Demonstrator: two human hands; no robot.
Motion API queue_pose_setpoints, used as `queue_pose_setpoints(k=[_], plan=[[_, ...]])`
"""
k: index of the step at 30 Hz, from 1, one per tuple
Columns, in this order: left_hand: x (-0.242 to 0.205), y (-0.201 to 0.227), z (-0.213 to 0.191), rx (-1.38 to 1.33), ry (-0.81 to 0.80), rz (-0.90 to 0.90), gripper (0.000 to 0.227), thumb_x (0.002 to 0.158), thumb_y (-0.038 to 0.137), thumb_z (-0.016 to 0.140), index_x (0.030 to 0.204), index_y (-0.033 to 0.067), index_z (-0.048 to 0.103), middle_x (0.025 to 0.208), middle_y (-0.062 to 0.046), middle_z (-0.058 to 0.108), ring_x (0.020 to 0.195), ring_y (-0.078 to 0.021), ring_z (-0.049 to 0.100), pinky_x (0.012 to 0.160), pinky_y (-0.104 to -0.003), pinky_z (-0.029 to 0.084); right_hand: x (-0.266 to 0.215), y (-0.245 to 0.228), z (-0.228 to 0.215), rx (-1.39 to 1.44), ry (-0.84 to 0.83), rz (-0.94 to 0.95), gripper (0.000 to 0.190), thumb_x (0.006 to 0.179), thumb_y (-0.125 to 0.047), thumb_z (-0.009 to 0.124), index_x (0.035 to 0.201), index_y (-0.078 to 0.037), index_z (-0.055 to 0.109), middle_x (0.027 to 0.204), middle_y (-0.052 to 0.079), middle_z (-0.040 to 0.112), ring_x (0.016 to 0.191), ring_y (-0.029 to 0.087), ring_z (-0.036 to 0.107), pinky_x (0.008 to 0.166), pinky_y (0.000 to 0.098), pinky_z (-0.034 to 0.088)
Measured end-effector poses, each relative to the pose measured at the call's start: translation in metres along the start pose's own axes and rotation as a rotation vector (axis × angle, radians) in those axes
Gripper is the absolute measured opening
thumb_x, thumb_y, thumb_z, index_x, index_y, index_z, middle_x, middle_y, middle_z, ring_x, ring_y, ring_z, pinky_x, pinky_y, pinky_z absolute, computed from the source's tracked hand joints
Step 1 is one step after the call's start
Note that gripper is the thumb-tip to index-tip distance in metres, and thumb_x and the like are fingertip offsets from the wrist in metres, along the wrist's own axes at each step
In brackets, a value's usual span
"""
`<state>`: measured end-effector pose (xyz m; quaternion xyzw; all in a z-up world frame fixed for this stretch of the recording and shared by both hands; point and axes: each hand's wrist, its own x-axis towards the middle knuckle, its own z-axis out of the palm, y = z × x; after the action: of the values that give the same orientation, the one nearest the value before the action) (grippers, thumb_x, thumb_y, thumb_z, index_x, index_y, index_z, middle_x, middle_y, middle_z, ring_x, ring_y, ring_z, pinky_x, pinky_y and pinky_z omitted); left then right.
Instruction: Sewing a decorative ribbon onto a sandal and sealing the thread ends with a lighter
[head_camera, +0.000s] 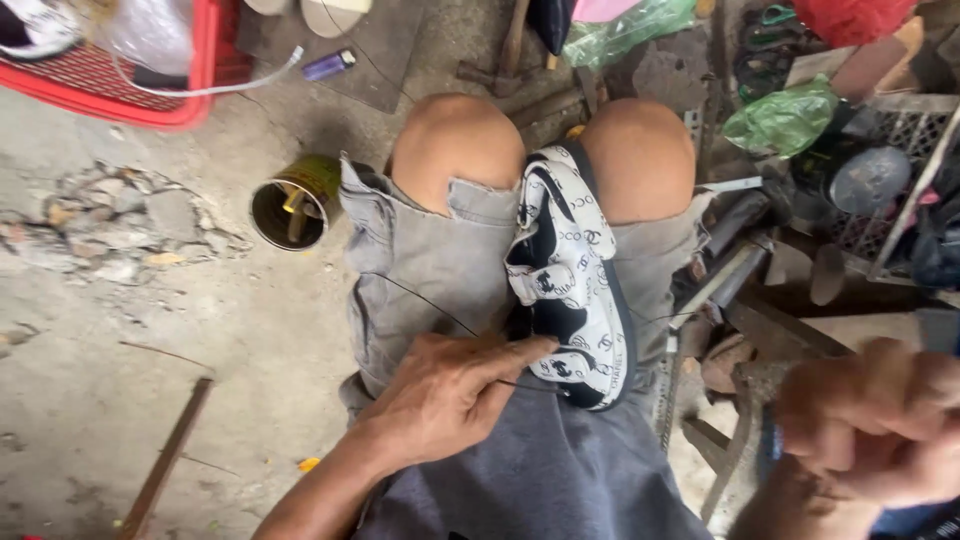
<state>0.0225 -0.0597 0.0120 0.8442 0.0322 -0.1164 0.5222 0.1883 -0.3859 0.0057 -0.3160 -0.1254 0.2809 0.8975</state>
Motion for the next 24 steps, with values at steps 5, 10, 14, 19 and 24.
queue_pose_setpoints(k=[5, 10, 14, 19, 24], plan=[[0.002, 0.005, -0.007, -0.1, -0.01, -0.03, 0.046, 0.091, 0.007, 0.052, 0.133, 0.0204, 0.067, 0.11, 0.0, 0.08, 0.082, -0.0186, 0.077, 0.069, -0.035, 0.056, 0.001, 0.048, 0.028, -1.582, -0.408, 0.45, 0.112, 0.06, -0.051, 0.09, 0.149, 0.0, 0.045, 0.124, 0.012, 0.069, 0.08, 0.017, 0.071, 0.081, 0.0339, 0.064], [0.007, -0.002, -0.002, -0.228, 0.006, -0.013, 0.038, 0.095, 0.006, 0.052, 0.128, 0.0138, 0.07, 0.117, 0.0, 0.076, 0.097, -0.0177, 0.078, 0.088, -0.033, 0.062, -0.037, 0.078, 0.028, -1.625, -0.2, 0.212, 0.08, 0.058, -0.045, 0.09, 0.121, -0.002, 0.066, 0.096, 0.01, 0.061, 0.079, 0.02, 0.061, 0.074, 0.0386, 0.053], [0.007, -0.012, 0.002, -0.225, -0.025, -0.005, 0.041, 0.097, 0.009, 0.049, 0.134, 0.0167, 0.067, 0.129, 0.003, 0.073, 0.11, -0.0172, 0.076, 0.095, -0.036, 0.06, -0.03, 0.084, 0.047, -1.603, -0.111, 0.236, 0.047, 0.067, -0.04, 0.084, 0.095, -0.004, 0.074, 0.058, 0.0, 0.052, 0.052, 0.012, 0.047, 0.058, 0.0266, 0.045], [-0.03, -0.061, -0.067, -0.362, 0.202, -0.229, 0.037, 0.099, 0.002, 0.058, 0.133, 0.015, 0.06, 0.133, -0.007, 0.064, 0.102, -0.0168, 0.064, 0.087, -0.029, 0.055, -0.023, 0.087, 0.074, -1.679, 0.2, 0.659, 0.07, 0.07, -0.035, 0.081, 0.132, -0.006, 0.065, 0.114, 0.012, 0.074, 0.11, 0.025, 0.07, 0.097, 0.0357, 0.051], [-0.084, -0.199, -0.091, 0.069, 0.317, -0.94, 0.041, 0.102, -0.007, 0.039, 0.138, 0.0008, 0.058, 0.131, -0.019, 0.053, 0.098, -0.0391, 0.074, 0.084, -0.041, 0.07, -0.046, 0.068, 0.031, -1.553, 0.539, 0.441, 0.047, 0.1, -0.013, 0.069, 0.144, 0.0, 0.063, 0.127, 0.021, 0.067, 0.111, 0.028, 0.064, 0.099, 0.0384, 0.049]])
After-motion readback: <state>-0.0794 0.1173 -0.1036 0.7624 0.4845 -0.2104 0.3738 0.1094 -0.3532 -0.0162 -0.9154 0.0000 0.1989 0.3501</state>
